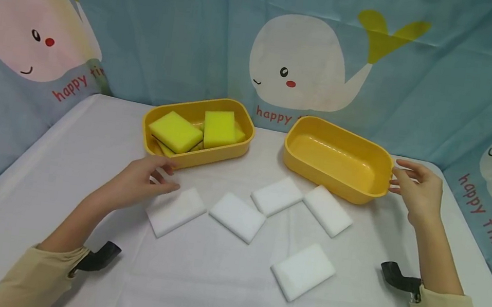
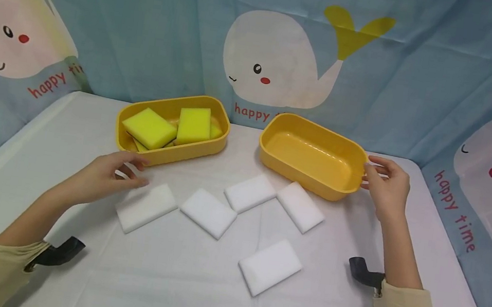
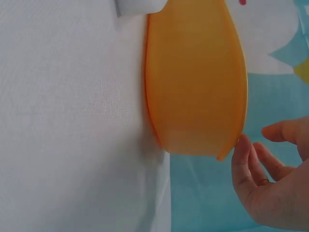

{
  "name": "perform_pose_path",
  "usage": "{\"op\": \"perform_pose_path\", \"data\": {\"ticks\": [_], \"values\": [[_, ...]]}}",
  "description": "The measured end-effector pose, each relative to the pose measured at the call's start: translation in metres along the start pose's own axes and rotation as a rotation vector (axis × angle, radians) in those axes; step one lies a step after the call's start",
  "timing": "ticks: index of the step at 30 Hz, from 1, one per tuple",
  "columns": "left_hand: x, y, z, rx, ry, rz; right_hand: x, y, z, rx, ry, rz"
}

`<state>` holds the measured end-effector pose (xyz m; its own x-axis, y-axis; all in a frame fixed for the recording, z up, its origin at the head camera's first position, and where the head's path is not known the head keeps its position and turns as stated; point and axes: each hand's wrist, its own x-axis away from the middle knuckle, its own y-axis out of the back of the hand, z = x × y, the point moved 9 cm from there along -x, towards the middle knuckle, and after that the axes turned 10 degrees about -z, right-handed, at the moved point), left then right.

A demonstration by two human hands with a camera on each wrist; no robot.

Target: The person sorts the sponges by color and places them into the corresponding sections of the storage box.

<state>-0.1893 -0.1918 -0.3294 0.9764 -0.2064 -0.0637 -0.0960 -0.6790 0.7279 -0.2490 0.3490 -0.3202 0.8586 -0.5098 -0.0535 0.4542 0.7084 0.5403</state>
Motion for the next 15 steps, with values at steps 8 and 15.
{"op": "perform_pose_path", "data": {"ticks": [8,15], "values": [[0.003,-0.017,-0.005,0.006,-0.041,0.072,-0.005,-0.004,-0.012,0.044,-0.021,0.023],[0.004,-0.027,-0.007,-0.050,-0.050,0.130,-0.010,-0.009,-0.023,-0.001,-0.037,0.091]]}}
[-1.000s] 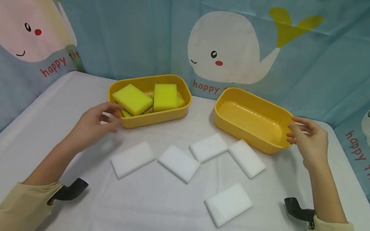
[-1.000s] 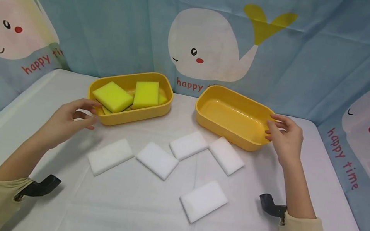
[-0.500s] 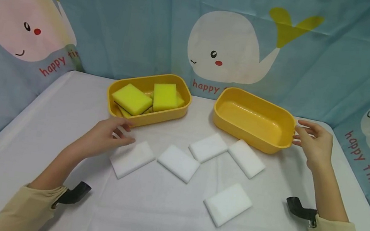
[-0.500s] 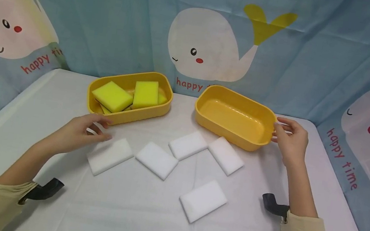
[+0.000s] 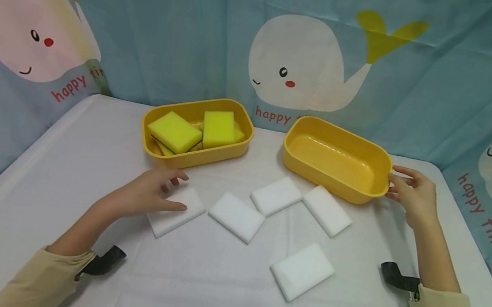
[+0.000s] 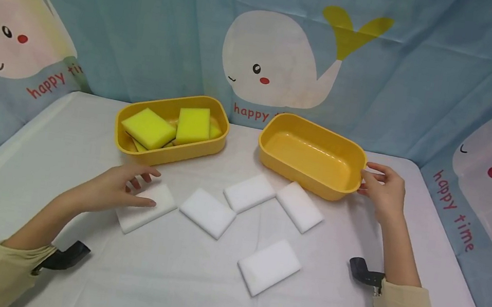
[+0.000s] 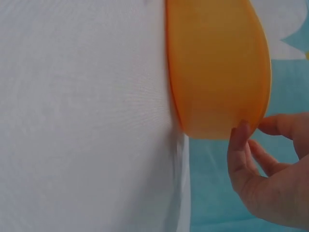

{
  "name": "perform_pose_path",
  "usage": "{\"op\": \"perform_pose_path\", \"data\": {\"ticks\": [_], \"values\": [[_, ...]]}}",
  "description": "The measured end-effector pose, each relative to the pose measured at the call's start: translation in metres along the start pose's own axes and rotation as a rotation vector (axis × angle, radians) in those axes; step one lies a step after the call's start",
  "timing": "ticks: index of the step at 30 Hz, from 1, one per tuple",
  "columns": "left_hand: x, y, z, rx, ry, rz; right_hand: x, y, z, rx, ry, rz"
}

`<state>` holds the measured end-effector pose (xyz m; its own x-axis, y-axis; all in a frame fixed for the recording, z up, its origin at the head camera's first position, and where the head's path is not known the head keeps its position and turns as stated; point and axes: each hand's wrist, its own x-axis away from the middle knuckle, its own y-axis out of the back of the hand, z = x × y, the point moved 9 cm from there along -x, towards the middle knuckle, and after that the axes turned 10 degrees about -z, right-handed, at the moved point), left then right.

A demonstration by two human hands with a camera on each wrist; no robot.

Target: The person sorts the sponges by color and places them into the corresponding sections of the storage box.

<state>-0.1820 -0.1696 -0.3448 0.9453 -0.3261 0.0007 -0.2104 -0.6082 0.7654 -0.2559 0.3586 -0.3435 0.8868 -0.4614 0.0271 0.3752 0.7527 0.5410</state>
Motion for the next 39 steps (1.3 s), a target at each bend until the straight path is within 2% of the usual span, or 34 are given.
{"op": "perform_pose_path", "data": {"ticks": [5,9,16,22,39], "values": [[0.000,-0.004,-0.001,-0.013,0.001,0.027,-0.002,-0.002,-0.004,-0.023,-0.011,0.038],[0.000,-0.008,0.001,0.003,0.013,0.047,-0.003,-0.004,-0.009,-0.060,-0.061,0.073],[0.002,-0.015,0.004,-0.011,0.036,0.100,-0.004,-0.006,-0.016,-0.259,-0.173,0.126],[0.005,-0.021,0.007,-0.022,0.094,0.153,-0.003,-0.006,-0.020,-0.329,-0.235,0.136],[0.006,-0.016,0.002,-0.031,0.053,0.128,-0.001,-0.006,-0.019,-0.375,-0.278,0.166]]}}
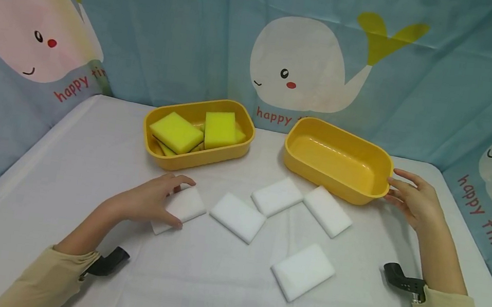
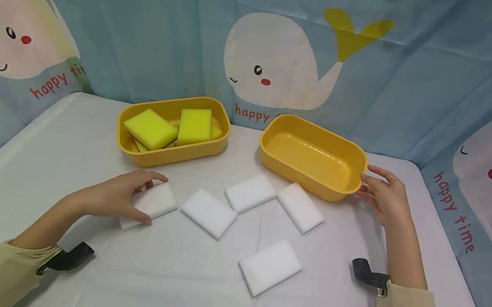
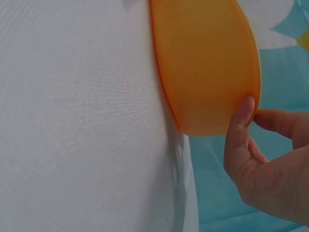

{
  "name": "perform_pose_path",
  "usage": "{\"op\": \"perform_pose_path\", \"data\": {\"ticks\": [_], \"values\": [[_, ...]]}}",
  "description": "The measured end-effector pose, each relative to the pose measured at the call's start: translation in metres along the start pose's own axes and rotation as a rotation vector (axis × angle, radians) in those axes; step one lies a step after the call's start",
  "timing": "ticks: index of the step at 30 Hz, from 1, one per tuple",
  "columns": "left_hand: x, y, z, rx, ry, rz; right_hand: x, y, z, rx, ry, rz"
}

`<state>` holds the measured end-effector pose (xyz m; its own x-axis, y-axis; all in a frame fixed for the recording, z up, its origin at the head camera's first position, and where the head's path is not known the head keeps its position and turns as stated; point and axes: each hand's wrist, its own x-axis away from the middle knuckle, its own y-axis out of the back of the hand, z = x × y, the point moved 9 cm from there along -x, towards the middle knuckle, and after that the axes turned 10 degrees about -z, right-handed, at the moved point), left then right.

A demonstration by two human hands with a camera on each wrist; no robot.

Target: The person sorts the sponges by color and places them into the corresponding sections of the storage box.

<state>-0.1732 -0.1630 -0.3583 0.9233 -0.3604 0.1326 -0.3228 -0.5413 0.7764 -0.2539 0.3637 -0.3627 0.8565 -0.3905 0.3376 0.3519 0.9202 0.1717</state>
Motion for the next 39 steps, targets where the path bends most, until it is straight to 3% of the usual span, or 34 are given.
{"op": "perform_pose_path", "data": {"ticks": [11,26,31,39], "values": [[0.000,0.005,-0.004,0.008,-0.064,-0.029,0.001,-0.002,0.000,-0.036,0.019,0.017],[0.000,0.013,-0.009,0.031,-0.059,-0.062,0.000,-0.002,-0.001,-0.049,0.014,-0.002],[-0.001,0.014,-0.013,0.026,-0.085,-0.064,-0.001,-0.002,-0.002,-0.048,0.004,-0.023],[-0.004,0.014,-0.019,0.033,-0.088,-0.067,0.000,-0.003,-0.001,-0.074,0.023,0.001]]}}
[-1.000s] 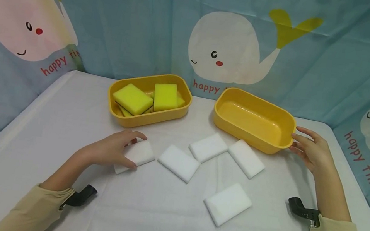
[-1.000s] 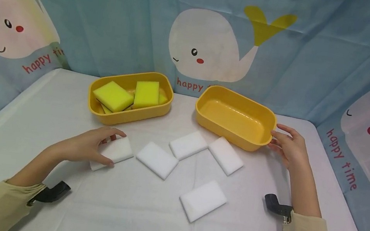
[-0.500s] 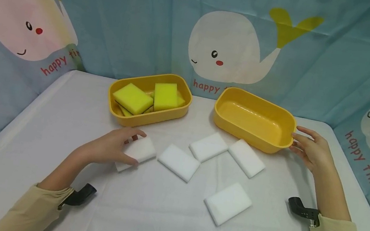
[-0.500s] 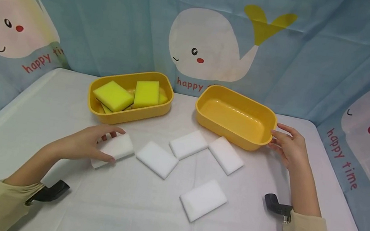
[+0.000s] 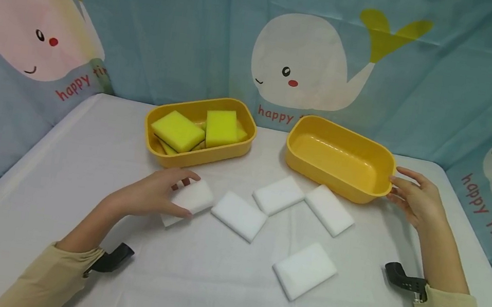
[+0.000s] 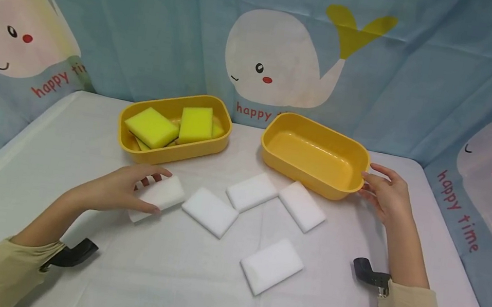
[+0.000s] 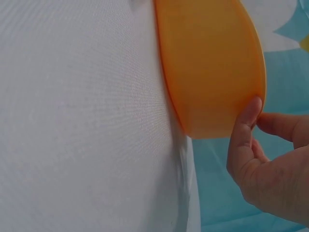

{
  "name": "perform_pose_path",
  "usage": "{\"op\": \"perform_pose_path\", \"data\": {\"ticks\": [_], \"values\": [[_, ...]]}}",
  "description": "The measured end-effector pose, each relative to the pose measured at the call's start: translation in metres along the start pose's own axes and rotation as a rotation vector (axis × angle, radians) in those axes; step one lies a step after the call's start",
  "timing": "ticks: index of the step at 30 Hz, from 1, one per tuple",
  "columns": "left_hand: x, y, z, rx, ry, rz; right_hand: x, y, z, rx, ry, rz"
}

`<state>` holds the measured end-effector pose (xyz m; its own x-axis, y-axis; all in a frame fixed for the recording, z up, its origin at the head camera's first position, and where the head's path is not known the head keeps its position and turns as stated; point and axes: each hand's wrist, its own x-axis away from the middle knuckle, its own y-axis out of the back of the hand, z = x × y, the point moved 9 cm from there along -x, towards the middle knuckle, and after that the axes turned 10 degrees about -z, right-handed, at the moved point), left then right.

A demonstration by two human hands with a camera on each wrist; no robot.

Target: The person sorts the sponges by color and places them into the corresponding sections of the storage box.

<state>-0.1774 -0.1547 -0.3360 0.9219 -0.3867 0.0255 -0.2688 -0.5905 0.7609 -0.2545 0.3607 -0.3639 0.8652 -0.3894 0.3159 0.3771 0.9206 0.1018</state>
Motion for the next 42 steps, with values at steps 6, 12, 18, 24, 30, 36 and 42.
{"op": "perform_pose_path", "data": {"ticks": [6,12,18,24,30,36,42], "values": [[-0.003,-0.001,-0.005,-0.001,0.016,-0.006,0.001,0.000,0.001,-0.015,0.016,0.015],[-0.013,-0.002,-0.011,-0.014,0.035,-0.017,0.001,-0.002,0.001,0.002,0.015,0.014],[-0.024,-0.004,-0.024,-0.022,0.011,-0.030,0.001,-0.004,0.000,0.042,0.026,0.006],[-0.037,-0.005,-0.038,-0.013,-0.032,-0.054,-0.001,-0.003,-0.001,0.098,0.033,-0.011],[-0.055,-0.010,-0.059,-0.009,-0.070,-0.055,0.000,-0.002,0.001,0.091,0.049,-0.001],[-0.068,-0.016,-0.074,0.004,-0.057,-0.033,0.002,-0.004,0.002,0.092,0.051,0.008],[-0.078,-0.017,-0.082,0.024,-0.058,-0.038,0.001,-0.004,0.002,0.093,0.047,0.010]]}}
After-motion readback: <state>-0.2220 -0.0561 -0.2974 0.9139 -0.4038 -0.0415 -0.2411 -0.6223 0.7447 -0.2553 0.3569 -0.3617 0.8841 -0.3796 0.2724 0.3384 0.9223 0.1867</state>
